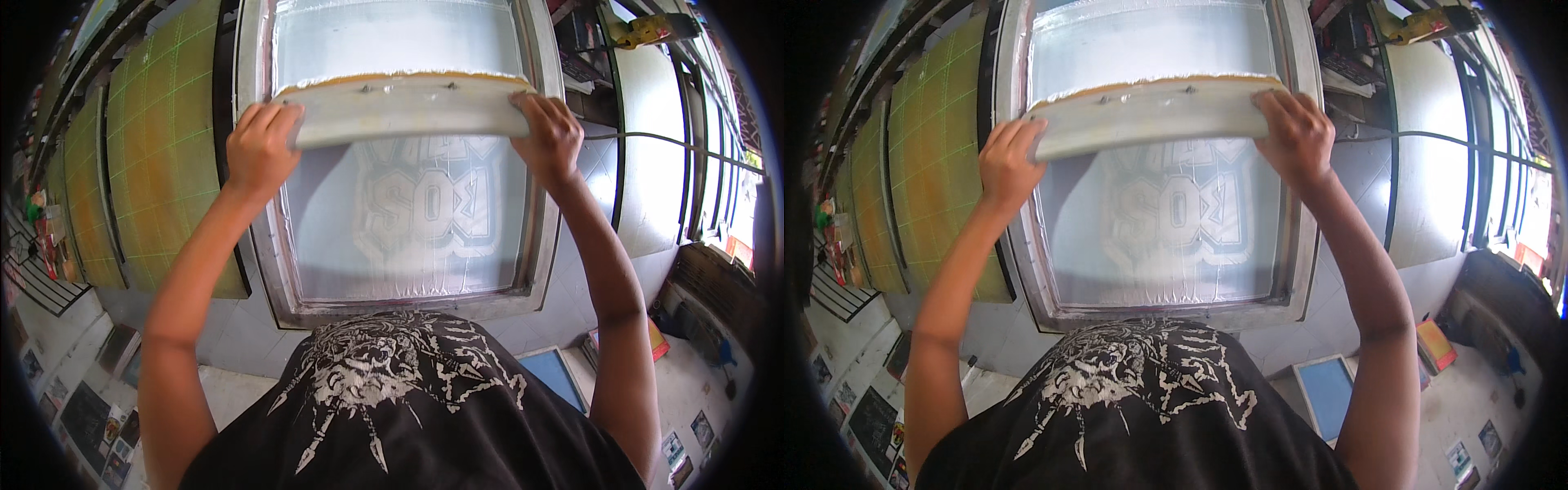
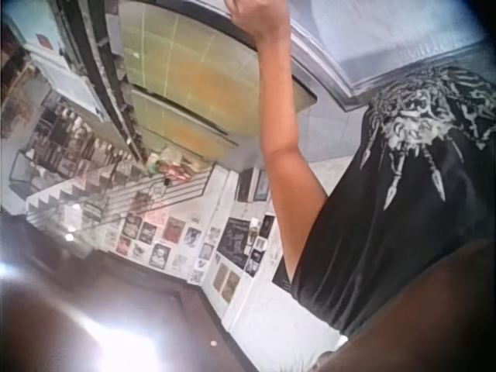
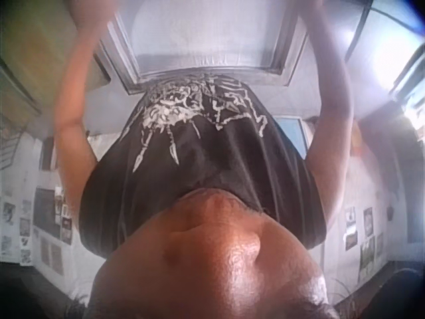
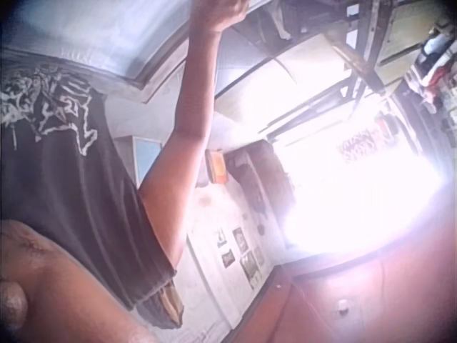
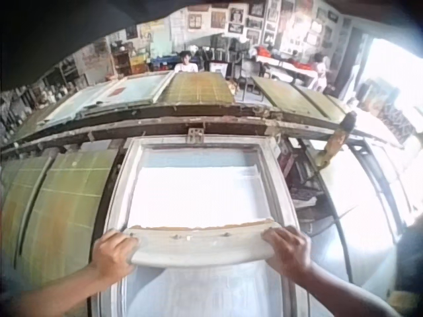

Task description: The person performs a screen printing task by lowering a screen onto a shirt, using a squeegee to spread white ink across the screen by hand, and then drying the printed design with a heat gun.

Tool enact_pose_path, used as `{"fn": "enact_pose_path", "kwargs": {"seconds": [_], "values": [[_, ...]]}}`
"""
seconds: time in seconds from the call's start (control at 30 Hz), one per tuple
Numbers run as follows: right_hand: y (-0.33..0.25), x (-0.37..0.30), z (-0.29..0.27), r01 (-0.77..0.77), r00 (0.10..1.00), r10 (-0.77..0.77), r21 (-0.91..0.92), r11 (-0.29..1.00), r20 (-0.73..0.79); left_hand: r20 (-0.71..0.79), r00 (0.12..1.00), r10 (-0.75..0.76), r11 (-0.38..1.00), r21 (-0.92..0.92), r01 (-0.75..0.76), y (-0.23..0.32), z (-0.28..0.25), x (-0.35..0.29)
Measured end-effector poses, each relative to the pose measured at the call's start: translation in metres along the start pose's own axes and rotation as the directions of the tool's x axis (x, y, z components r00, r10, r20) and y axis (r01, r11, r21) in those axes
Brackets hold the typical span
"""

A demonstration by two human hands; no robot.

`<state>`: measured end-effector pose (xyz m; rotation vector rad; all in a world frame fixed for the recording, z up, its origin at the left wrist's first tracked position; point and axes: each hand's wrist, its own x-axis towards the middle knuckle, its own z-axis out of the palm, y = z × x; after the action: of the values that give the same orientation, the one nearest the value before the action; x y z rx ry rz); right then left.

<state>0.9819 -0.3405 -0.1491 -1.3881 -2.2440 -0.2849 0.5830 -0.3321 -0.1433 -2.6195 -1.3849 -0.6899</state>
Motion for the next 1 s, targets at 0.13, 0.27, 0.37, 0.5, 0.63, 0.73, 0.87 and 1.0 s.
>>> {"fn": "enact_pose_path", "kwargs": {"seconds": [0.13, 0.27, 0.37, 0.5, 0.63, 0.73, 0.87, 1.0], "values": [[0.022, 0.042, 0.021, -0.024, 1.0, 0.025, -0.038, 0.999, 0.019, 0.059, 0.996, -0.06, 0.998, -0.011, 0.06, -0.032, 0.02, 0.039], [0.048, 0.092, 0.026, -0.082, 0.976, 0.088, -0.037, 0.996, 0.197, 0.161, 0.981, -0.103, 0.995, 0.002, 0.104, -0.063, 0.022, 0.088], [0.084, 0.154, 0.033, -0.043, 0.912, 0.074, -0.085, 0.995, 0.403, 0.506, 0.819, -0.271, 0.95, 0.006, 0.311, -0.085, 0.006, 0.157], [0.143, 0.221, 0.067, -0.074, 0.684, 0.016, 0.048, 0.996, 0.729, 0.659, 0.751, -0.03, 0.93, -0.257, 0.262, -0.135, 0.018, 0.216], [0.128, 0.214, 0.066, -0.125, 0.772, 0.02, 0.121, 0.985, 0.635, 0.611, 0.791, -0.019, 0.927, -0.285, 0.243, -0.144, 0.03, 0.202], [0.085, 0.185, 0.031, -0.085, 0.819, 0.093, -0.04, 0.996, 0.567, 0.541, 0.825, -0.164, 0.934, -0.184, 0.306, -0.113, 0.014, 0.17], [0.034, 0.098, 0.023, -0.178, 0.926, 0.189, -0.065, 0.982, 0.326, 0.233, 0.95, -0.207, 0.978, 0.05, 0.201, -0.059, 0.016, 0.083], [0.024, 0.041, 0.044, -0.046, 0.998, 0.047, -0.028, 0.999, 0.046, 0.045, 0.994, -0.099, 0.995, 0.027, 0.097, -0.039, 0.046, 0.04]]}}
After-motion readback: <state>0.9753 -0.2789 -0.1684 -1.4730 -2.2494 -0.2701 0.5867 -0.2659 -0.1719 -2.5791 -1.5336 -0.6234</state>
